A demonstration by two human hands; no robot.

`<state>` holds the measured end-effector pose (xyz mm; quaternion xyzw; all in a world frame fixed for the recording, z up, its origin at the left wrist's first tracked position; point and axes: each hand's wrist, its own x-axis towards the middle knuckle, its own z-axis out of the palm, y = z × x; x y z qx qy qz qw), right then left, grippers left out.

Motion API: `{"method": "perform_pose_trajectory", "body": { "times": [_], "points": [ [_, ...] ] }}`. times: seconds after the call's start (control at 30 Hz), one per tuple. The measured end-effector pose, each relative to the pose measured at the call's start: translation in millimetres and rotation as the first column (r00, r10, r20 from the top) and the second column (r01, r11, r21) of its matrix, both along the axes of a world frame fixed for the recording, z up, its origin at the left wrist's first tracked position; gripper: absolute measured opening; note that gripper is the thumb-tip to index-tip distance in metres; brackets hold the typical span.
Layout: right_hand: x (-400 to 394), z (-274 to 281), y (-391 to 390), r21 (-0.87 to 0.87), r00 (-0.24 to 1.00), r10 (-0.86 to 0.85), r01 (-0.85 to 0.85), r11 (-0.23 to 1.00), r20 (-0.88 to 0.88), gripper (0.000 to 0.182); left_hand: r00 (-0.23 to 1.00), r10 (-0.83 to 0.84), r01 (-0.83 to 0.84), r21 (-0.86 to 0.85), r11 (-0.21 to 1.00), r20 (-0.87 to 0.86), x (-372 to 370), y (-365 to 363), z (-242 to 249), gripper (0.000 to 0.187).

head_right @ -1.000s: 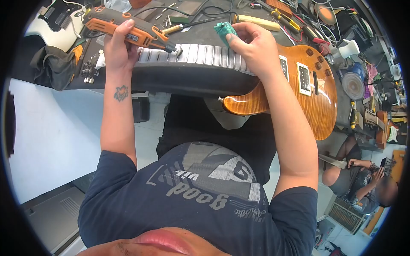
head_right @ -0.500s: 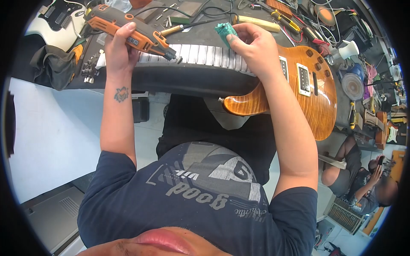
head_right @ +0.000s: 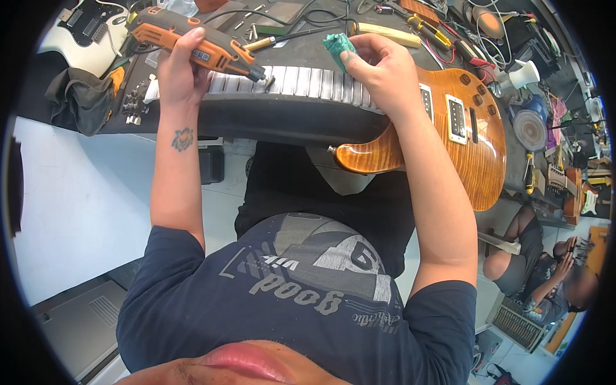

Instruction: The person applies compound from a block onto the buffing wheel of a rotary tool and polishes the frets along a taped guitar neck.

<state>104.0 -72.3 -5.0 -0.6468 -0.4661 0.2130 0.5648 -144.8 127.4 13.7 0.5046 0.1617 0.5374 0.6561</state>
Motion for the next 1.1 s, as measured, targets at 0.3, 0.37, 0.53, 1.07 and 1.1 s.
{"method": "perform_pose_trajectory", "body": {
  "times": [0.3, 0.37, 0.53, 1.07, 1.1],
  "points": [
    [0, -1, 1, 0.014, 1.000, -0.001, 0.001, 1.000, -0.021, 0.030, 0.984, 0.126, -0.130, -0.021, 0.991, -0.130, 5, 16, -2, 0.025],
    [2, -2, 1, 0.012, 1.000, -0.012, 0.012, 1.000, 0.002, 0.030, 0.986, 0.131, -0.136, -0.044, 0.990, -0.105, 0, 20, 2, 0.025],
    [-1, 1, 1, -0.022, 1.000, -0.026, 0.026, 0.999, 0.008, 0.031, 0.989, 0.086, -0.088, -0.018, 0.996, -0.119, -10, 35, -2, 0.020],
    [-2, 2, -1, -0.005, 1.000, -0.006, 0.006, 1.000, -0.004, 0.031, 0.986, 0.096, -0.103, -0.049, 0.993, -0.135, -9, 40, -7, 0.020],
    [-2, 2, -1, -0.009, 1.000, -0.010, 0.010, 1.000, 0.000, 0.031, 0.986, 0.103, -0.113, -0.069, 0.991, -0.134, -9, 40, -7, 0.020]
  ]
}}
